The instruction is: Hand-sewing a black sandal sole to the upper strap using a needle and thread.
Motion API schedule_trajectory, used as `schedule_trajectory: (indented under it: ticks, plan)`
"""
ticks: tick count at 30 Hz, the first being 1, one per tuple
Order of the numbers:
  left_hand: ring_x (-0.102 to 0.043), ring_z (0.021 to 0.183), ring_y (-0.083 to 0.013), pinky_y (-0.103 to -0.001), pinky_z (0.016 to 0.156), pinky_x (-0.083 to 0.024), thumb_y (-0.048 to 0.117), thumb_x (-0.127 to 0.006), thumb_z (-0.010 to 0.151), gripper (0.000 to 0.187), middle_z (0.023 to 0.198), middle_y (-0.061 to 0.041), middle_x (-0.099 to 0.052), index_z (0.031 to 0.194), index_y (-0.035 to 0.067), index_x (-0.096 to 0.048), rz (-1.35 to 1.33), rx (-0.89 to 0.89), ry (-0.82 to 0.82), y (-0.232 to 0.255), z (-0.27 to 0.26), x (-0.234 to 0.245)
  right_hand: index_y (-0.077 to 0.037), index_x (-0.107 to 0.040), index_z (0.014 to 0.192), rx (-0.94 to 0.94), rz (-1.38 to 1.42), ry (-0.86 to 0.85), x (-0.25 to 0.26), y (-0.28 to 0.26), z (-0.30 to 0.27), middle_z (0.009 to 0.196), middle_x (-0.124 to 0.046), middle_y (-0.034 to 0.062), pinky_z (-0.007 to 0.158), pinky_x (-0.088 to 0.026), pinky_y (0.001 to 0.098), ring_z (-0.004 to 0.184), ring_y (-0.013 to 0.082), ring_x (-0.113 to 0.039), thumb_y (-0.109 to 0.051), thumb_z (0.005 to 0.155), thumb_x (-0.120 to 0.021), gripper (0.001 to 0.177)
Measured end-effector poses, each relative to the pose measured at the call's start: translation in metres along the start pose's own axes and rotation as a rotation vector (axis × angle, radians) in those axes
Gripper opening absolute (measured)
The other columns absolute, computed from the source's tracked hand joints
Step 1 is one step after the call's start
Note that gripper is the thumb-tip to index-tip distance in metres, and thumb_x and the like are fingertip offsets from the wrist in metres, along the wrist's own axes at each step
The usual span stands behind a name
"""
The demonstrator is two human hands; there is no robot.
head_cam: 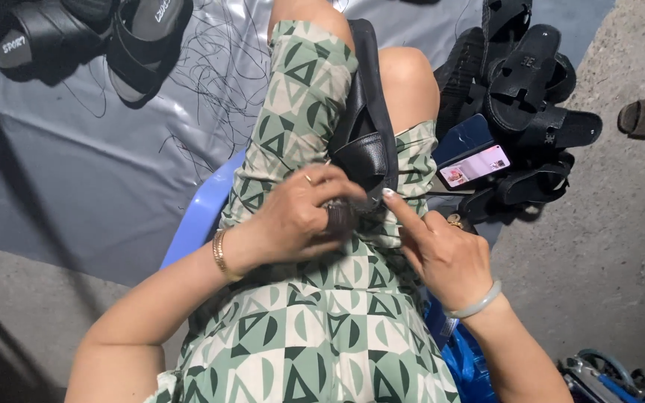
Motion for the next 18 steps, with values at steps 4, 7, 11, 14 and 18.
schedule_trajectory:
  ticks: [4, 7, 11, 14, 18]
  plan:
    - [-0.062, 0.085, -0.0282, -0.039, 0.076, -0.049, 0.02, -0.068, 0.078, 0.012, 0.087, -0.008, -0.066, 0.078, 0.008, -0.066, -0.951, 0.367, -0.163, 0.01, 0.02, 0.016, -0.042, -0.041, 0.133, -0.024, -0.149, -0.16, 0.0, -0.005, 0.014, 0.052, -0.038, -0.0005, 0.041, -0.048, 0.0384, 0.036, 0.0224, -0.048, -0.029, 0.085, -0.044, 0.05]
    - [-0.066, 0.073, -0.026, -0.033, 0.067, -0.051, 0.008, -0.069, 0.077, 0.004, 0.076, -0.009, -0.068, 0.081, 0.007, -0.067, -0.862, 0.525, -0.126, -0.002, 0.02, 0.011, -0.042, -0.041, 0.133, -0.01, -0.146, -0.136, -0.012, -0.001, 0.008, 0.052, -0.038, -0.0012, 0.04, -0.048, 0.0382, 0.035, 0.0221, -0.048, -0.033, 0.085, -0.042, 0.049]
    - [-0.062, 0.052, -0.0306, -0.034, 0.043, -0.045, 0.004, -0.065, 0.077, 0.01, 0.06, -0.016, -0.062, 0.085, -0.001, -0.061, -0.588, 0.593, -0.191, -0.001, 0.024, 0.002, -0.043, -0.044, 0.13, -0.001, -0.134, -0.059, -0.027, 0.004, 0.0, 0.054, -0.037, -0.0023, 0.04, -0.046, 0.0363, 0.037, 0.022, -0.048, -0.039, 0.086, -0.042, 0.044]
    - [-0.059, 0.049, -0.0179, -0.028, 0.044, -0.046, 0.002, -0.063, 0.077, 0.025, 0.062, -0.01, -0.064, 0.1, -0.001, -0.056, -0.815, 0.758, -0.309, 0.002, 0.022, 0.001, -0.041, -0.051, 0.125, -0.045, -0.067, -0.023, -0.021, 0.003, 0.0, 0.058, -0.038, -0.003, 0.043, -0.046, 0.031, 0.042, 0.0189, -0.051, -0.031, 0.085, -0.052, 0.041]
    - [-0.058, 0.049, -0.0122, -0.023, 0.044, -0.045, 0.007, -0.064, 0.078, 0.011, 0.058, -0.006, -0.064, 0.088, 0.004, -0.061, -0.808, 0.762, -0.32, -0.008, 0.028, 0.007, -0.035, -0.052, 0.125, -0.069, -0.042, -0.016, -0.019, 0.005, -0.009, 0.07, -0.049, -0.0089, 0.049, -0.048, 0.027, 0.051, 0.0128, -0.056, -0.031, 0.086, -0.052, 0.039]
Point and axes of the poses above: each hand's wrist, its own z-axis towards the middle knuckle, its own x-axis out of the back of the hand, y = z × x, the point moved 2 cm from there along z, towards the middle knuckle
